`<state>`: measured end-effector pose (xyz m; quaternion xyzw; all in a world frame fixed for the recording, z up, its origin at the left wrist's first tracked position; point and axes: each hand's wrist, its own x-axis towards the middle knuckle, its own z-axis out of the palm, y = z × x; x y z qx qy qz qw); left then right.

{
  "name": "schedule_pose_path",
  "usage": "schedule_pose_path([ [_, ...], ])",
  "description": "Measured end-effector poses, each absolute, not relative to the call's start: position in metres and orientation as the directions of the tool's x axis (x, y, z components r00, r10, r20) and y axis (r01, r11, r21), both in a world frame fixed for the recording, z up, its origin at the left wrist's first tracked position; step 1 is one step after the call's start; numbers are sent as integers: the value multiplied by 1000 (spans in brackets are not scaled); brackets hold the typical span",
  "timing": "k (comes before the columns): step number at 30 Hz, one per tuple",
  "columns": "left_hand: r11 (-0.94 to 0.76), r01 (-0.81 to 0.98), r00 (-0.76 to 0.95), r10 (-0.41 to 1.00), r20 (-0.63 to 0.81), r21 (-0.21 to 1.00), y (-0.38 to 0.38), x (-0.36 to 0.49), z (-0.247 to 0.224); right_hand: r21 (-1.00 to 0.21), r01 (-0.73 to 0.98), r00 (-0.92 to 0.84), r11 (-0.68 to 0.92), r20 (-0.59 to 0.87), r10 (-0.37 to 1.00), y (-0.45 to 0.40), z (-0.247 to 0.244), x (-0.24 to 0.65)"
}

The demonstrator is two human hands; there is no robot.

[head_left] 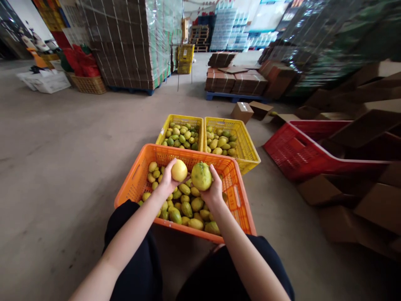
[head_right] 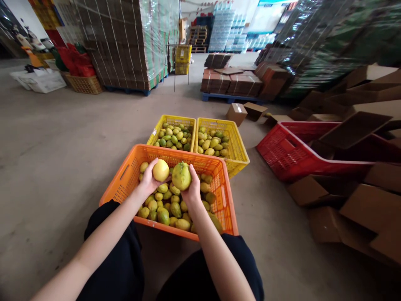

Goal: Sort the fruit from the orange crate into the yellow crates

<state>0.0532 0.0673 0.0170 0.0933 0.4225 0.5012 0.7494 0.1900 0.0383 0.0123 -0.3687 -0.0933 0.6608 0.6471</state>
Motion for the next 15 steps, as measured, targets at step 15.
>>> schedule_pose_path([
  [15,576,-442,243,815,-526,688,65,61,1,-356,-908,-38,-223,-459,888,41,23,223],
])
